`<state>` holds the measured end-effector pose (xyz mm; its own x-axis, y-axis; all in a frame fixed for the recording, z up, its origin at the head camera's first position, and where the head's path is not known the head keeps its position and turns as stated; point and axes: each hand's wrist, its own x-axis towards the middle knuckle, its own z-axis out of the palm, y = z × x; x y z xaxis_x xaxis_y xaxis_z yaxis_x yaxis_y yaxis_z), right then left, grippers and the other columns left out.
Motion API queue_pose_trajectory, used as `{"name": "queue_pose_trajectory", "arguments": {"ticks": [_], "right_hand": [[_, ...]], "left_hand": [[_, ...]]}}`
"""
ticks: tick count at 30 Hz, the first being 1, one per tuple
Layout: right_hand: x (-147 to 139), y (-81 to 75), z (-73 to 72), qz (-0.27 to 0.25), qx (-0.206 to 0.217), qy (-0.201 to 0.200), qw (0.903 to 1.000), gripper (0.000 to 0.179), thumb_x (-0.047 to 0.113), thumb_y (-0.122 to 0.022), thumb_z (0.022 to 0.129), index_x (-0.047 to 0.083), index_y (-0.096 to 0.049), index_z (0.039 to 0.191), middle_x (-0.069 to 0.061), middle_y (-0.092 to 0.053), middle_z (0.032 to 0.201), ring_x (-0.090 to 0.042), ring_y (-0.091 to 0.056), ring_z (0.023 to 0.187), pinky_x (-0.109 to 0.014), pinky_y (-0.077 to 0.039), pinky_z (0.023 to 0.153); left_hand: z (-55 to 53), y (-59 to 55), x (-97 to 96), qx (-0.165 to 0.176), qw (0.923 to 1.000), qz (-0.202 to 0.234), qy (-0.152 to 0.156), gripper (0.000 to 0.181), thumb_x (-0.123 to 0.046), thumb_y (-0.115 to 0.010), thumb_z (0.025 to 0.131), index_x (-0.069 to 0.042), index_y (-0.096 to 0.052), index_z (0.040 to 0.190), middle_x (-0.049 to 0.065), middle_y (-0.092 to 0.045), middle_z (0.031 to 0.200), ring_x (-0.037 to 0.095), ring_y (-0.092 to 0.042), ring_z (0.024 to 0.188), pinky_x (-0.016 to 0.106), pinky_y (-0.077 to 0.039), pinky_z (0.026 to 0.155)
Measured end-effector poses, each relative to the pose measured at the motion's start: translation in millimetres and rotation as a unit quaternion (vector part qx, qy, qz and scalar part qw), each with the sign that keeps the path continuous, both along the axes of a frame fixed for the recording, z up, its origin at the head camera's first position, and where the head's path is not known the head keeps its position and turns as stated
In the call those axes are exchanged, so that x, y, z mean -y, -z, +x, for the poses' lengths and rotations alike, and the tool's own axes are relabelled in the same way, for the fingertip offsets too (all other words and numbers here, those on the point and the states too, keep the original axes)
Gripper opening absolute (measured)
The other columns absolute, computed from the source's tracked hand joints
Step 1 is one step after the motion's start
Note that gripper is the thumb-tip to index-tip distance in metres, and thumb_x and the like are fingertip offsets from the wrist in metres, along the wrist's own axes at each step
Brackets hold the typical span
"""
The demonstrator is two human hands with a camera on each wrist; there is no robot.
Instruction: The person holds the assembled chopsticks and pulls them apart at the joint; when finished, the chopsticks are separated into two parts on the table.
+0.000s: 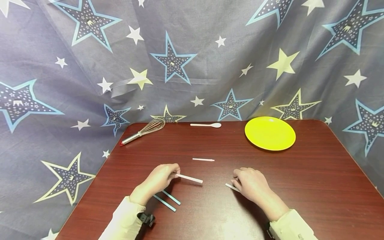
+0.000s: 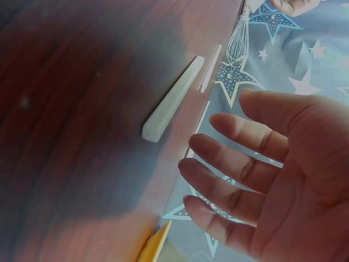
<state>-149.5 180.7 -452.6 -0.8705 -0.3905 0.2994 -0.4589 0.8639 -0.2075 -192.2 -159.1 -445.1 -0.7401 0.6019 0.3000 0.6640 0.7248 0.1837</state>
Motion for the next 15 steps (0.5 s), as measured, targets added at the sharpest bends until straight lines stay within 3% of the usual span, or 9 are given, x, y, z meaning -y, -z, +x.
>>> {"name": "queue_pose_trajectory", "arguments": {"ticks": [6,11,15], "right_hand": [[5.4,-4.9,1.9,-0.011,-0.014,-0.009,0.9998,0.02,0.022,-0.077,0.082,0.016,-0.058,0.084,0.008,-0.049,0.07,-0.013,-0.049,0.061,-0.035,-0.042,0.054],[10.8,-6.3,3.2,-0.029,-0.027,-0.015,0.9991,0.027,0.026,-0.074,0.085,0.009,-0.066,0.104,-0.003,-0.066,0.09,-0.025,-0.065,0.081,-0.044,-0.051,0.069],[16.4,-8.5,3.7,-0.043,-0.02,-0.011,0.9988,0.032,0.031,-0.069,0.089,0.007,-0.067,0.111,-0.008,-0.069,0.099,-0.029,-0.066,0.091,-0.047,-0.051,0.077]], "left_hand": [[4.9,-2.1,-17.9,0.017,0.9998,0.008,0.007,0.009,-0.015,-0.069,0.089,-0.016,-0.06,0.089,-0.007,-0.064,0.081,0.011,-0.062,0.075,0.032,-0.051,0.068],[10.4,-2.9,-33.4,0.029,0.9991,0.021,0.021,0.006,-0.019,-0.067,0.092,-0.018,-0.062,0.092,-0.009,-0.065,0.084,0.008,-0.062,0.076,0.029,-0.051,0.069],[14.6,-3.5,-45.3,0.045,0.9979,0.035,0.03,0.005,-0.022,-0.066,0.093,-0.019,-0.062,0.095,-0.009,-0.065,0.085,0.005,-0.061,0.077,0.026,-0.05,0.07]]}}
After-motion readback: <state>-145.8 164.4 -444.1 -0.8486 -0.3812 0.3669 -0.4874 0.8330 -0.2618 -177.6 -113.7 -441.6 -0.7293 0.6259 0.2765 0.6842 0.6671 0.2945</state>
